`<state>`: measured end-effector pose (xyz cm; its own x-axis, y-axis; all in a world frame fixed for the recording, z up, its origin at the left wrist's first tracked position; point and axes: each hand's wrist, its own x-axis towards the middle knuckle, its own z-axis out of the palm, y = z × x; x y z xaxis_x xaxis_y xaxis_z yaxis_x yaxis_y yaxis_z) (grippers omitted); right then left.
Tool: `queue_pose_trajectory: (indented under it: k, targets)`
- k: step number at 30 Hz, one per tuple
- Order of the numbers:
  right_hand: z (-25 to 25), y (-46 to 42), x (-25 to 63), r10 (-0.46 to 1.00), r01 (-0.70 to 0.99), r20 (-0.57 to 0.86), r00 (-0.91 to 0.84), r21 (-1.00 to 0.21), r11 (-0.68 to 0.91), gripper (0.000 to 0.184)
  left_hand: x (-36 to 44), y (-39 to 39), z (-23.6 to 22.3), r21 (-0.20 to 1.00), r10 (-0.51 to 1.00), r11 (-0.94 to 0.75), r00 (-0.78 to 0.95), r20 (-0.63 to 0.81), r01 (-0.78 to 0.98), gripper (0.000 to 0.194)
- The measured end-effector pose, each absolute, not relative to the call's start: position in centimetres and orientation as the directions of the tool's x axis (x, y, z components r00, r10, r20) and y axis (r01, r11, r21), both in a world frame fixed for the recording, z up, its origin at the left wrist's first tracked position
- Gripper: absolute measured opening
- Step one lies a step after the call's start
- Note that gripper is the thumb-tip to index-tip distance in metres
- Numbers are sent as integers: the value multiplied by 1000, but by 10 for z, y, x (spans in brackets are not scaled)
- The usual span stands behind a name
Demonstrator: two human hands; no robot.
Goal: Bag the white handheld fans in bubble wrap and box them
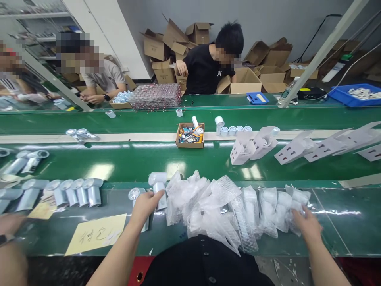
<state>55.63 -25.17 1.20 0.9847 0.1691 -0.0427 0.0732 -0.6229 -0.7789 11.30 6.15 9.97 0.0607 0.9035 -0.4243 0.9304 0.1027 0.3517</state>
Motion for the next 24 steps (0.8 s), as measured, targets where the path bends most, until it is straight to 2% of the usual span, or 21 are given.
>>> queue_pose_trajectory:
  k: [2, 3, 4, 5, 6, 7, 9, 10, 11, 13, 15, 16, 19, 22, 24]
  targets:
    - [34, -223, 527, 116, 55, -20, 993, -791, -609, 41, 135, 48, 118, 582, 899, 147, 137, -415, 800, 48]
    - [47, -204, 505, 128, 13, -63, 990, -852, -523, 43, 150, 38, 126, 676, 887, 165, 193, -421, 718, 47]
    - [61, -182, 480, 259, -106, -212, 942, -923, -369, 44, 167, 27, 132, 749, 862, 176, 267, -431, 639, 47]
    - [73, -159, 453, 446, -308, -380, 811, -924, -227, 47, 183, 16, 135, 800, 819, 182, 362, -445, 572, 47]
    - [84, -138, 427, 681, -524, -480, 554, -836, -164, 51, 197, 6, 137, 835, 753, 181, 473, -458, 520, 47]
    - [93, -120, 405, 803, -671, -495, 331, -723, -168, 53, 208, 0, 137, 858, 673, 173, 579, -461, 483, 47]
    - [102, -97, 375, 857, -782, -475, 198, -604, -154, 49, 214, -3, 130, 890, 572, 96, 706, -416, 446, 45]
    - [103, -93, 370, 848, -803, -484, 218, -582, -126, 46, 210, 2, 122, 891, 591, 1, 719, -367, 454, 41]
    - [102, -93, 369, 828, -811, -499, 256, -577, -97, 43, 202, 9, 112, 862, 640, -133, 706, -302, 489, 34]
    - [98, -101, 379, 797, -817, -538, 274, -568, -102, 40, 180, 25, 88, 663, 722, -420, 671, -169, 620, 28]
    - [94, -112, 390, 801, -818, -566, 196, -545, -185, 38, 161, 37, 63, 408, 697, -601, 701, -151, 687, 34]
    - [93, -117, 394, 808, -813, -569, 151, -537, -226, 37, 156, 40, 52, 336, 668, -650, 724, -173, 681, 30]
    - [95, -128, 391, 860, -790, -509, 36, -541, -287, 40, 154, 37, 32, 309, 596, -721, 783, -180, 620, 26]
    - [98, -134, 381, 889, -800, -457, -39, -519, -302, 41, 161, 32, 26, 334, 555, -740, 811, -187, 584, 44]
    - [98, -138, 378, 880, -818, -473, -43, -489, -303, 40, 166, 34, 24, 371, 554, -723, 810, -193, 583, 45]
